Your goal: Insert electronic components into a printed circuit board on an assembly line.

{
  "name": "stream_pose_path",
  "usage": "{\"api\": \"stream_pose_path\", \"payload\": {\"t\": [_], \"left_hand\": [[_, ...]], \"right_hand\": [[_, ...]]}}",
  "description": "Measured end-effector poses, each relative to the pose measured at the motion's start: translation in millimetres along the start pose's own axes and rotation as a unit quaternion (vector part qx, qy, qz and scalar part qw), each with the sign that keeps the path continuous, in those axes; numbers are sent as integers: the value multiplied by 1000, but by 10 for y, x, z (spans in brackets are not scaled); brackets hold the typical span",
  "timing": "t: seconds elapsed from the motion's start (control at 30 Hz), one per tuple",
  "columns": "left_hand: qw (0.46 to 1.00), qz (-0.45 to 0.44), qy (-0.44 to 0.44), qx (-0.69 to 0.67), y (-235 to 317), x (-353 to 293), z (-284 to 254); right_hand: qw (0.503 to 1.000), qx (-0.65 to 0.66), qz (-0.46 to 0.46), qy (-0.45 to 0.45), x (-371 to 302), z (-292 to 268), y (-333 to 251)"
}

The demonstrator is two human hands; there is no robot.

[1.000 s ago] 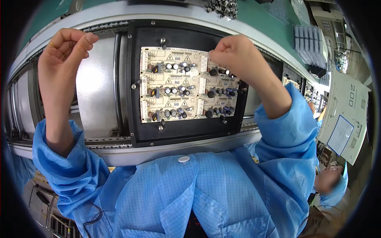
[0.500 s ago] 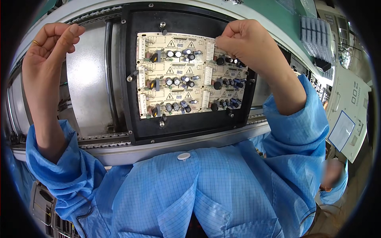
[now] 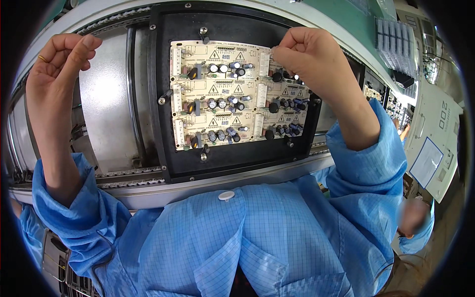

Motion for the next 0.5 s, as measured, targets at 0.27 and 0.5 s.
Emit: {"api": "stream_pose_path", "payload": {"t": [0.27,0.5], "left_hand": [[1000,11,-2,4,32,42,28],[999,-29,28,-30,107,-11,-36]], "right_hand": [[997,-47,-23,61,-124,-25,-43],[983,-121,8,136,-389,-513,-141]]}}
Point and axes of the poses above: each hand's wrist, its own x-axis towards the middle knuckle, its own z-axis out of the palm, y = z × x, the point moved 5 cm from there along x, towards the middle knuckle, and after that the axes turned 5 degrees about -z, right-handed, at the moved point
